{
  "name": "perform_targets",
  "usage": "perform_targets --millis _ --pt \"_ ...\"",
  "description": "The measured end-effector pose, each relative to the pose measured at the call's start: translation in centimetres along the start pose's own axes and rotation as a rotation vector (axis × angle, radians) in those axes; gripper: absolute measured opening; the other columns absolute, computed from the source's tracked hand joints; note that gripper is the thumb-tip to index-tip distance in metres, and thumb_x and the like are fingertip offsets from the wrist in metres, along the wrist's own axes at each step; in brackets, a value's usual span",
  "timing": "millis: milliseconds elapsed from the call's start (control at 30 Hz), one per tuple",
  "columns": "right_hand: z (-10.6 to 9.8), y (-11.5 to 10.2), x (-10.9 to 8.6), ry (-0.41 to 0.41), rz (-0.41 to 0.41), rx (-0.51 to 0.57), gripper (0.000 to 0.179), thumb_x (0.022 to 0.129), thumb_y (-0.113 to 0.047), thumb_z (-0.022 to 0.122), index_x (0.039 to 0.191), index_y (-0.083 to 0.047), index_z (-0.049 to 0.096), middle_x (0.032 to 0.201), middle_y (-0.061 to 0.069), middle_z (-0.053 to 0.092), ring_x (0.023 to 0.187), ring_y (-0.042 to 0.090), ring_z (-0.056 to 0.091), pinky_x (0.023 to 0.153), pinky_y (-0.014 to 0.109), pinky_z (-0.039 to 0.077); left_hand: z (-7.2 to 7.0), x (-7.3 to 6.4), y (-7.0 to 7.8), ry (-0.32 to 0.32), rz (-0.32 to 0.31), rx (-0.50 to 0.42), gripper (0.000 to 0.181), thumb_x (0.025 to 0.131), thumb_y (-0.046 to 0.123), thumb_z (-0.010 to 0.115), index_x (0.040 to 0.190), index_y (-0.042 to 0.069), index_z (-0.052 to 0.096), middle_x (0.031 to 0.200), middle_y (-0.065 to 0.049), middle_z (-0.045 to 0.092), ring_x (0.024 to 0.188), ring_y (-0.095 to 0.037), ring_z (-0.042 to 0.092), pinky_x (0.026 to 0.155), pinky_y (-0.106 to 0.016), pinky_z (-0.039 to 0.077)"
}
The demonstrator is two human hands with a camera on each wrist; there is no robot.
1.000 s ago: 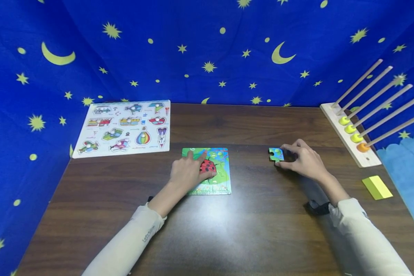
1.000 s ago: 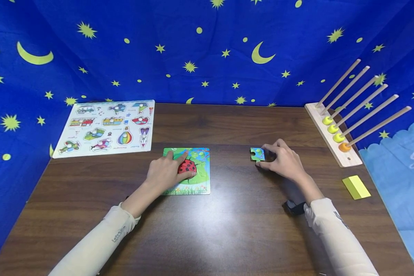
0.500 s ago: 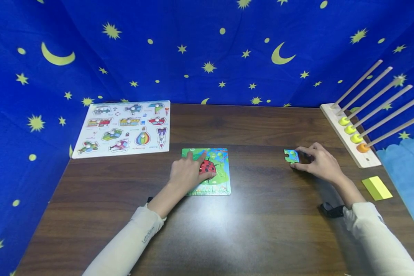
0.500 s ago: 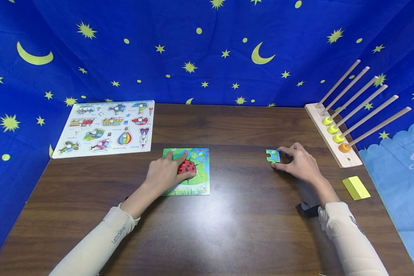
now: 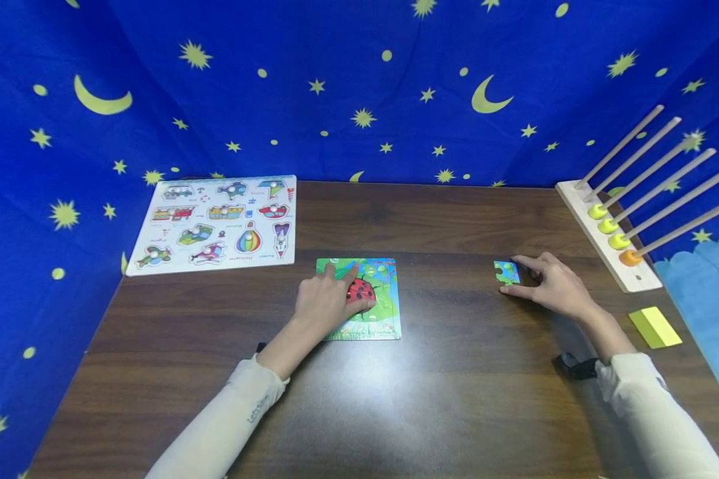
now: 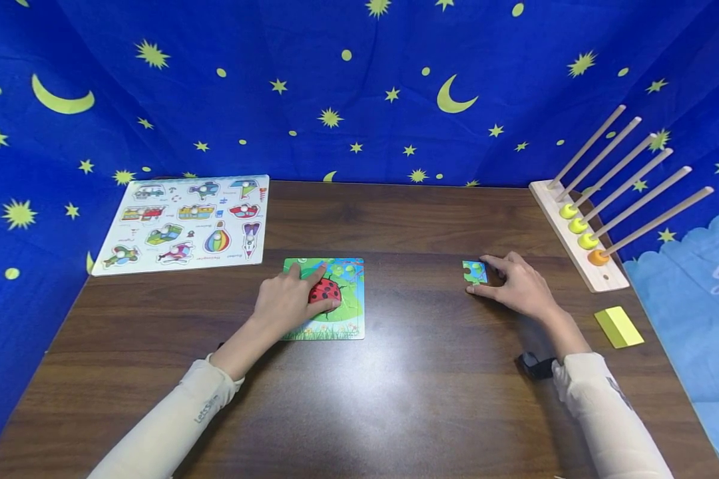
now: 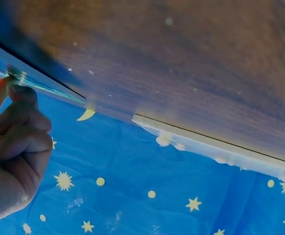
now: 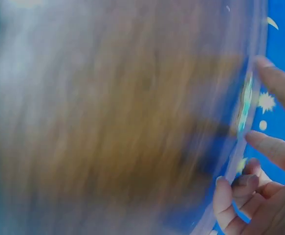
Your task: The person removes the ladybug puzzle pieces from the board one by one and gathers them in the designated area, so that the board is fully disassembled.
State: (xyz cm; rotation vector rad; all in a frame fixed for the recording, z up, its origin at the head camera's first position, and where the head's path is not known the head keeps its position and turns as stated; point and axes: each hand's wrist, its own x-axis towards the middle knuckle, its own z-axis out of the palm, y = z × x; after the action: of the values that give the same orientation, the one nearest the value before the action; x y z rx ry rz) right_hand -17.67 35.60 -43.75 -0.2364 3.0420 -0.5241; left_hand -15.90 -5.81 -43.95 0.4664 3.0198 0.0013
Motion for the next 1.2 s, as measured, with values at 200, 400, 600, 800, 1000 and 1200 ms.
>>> perform_targets --millis 200,400,600,800,1000,1200 --pt "0.5 -3.6 0.4 0.008 -0.110 0.034 0.076 0.080 -0.053 0.078 0.142 -0.015 0.056 0.089 0.009 0.047 0.069 0.019 0.039 0.055 0.030 0.032 -0.2 -0.2 0.0 0.026 0.001 -0.002 0.087 0.083 0.081 0.049 0.151 0.026 0.044 0.136 -0.023 0.055 0.082 -0.025 0.060 0.048 -0.029 0.038" --pt "1.7 -7.9 1.4 -0.034 -0.241 0.086 0.073 0.080 -0.051 0.079 0.140 -0.016 0.058 0.088 0.009 0.043 0.063 0.013 0.034 0.051 0.027 0.030 -0.6 -0.8 -1.1 0.065 -0.037 -0.026 0.085 0.087 0.076 0.050 0.150 0.020 0.046 0.128 -0.021 0.058 0.086 -0.027 0.061 0.049 -0.032 0.044" --pt "3.1 -12.0 2.6 -0.072 -0.335 0.121 0.072 0.079 -0.049 0.081 0.139 -0.016 0.060 0.090 0.009 0.046 0.061 0.012 0.033 0.051 0.025 0.029 -0.8 -2.1 -2.3 0.020 -0.079 -0.011 0.086 0.087 0.074 0.053 0.150 0.016 0.046 0.123 -0.022 0.060 0.079 -0.027 0.061 0.049 -0.033 0.044" --pt "4.5 -15.7 3.7 -0.113 -0.405 0.163 0.070 0.079 -0.047 0.081 0.138 -0.015 0.061 0.093 0.009 0.049 0.062 0.012 0.034 0.053 0.026 0.029 -0.5 -2.6 -2.8 0.021 -0.071 -0.010 0.085 0.087 0.074 0.052 0.150 0.017 0.046 0.121 -0.023 0.062 0.075 -0.027 0.060 0.048 -0.032 0.042" --pt "5.7 -18.2 4.8 -0.126 -0.427 0.150 0.068 0.080 -0.047 0.080 0.137 -0.015 0.062 0.091 0.009 0.046 0.061 0.012 0.031 0.052 0.026 0.027 -0.3 -2.5 -2.8 0.034 -0.072 -0.011 0.084 0.086 0.074 0.054 0.149 0.018 0.046 0.117 -0.022 0.063 0.069 -0.024 0.056 0.046 -0.030 0.039" --pt "6.6 -19.7 5.5 -0.135 -0.424 0.130 0.059 0.083 -0.045 0.079 0.133 -0.016 0.065 0.089 0.006 0.046 0.061 0.012 0.035 0.052 0.025 0.029 0.0 -2.3 -2.8 0.040 -0.071 -0.014 0.084 0.087 0.073 0.054 0.150 0.019 0.045 0.115 -0.020 0.063 0.066 -0.022 0.055 0.045 -0.028 0.038"
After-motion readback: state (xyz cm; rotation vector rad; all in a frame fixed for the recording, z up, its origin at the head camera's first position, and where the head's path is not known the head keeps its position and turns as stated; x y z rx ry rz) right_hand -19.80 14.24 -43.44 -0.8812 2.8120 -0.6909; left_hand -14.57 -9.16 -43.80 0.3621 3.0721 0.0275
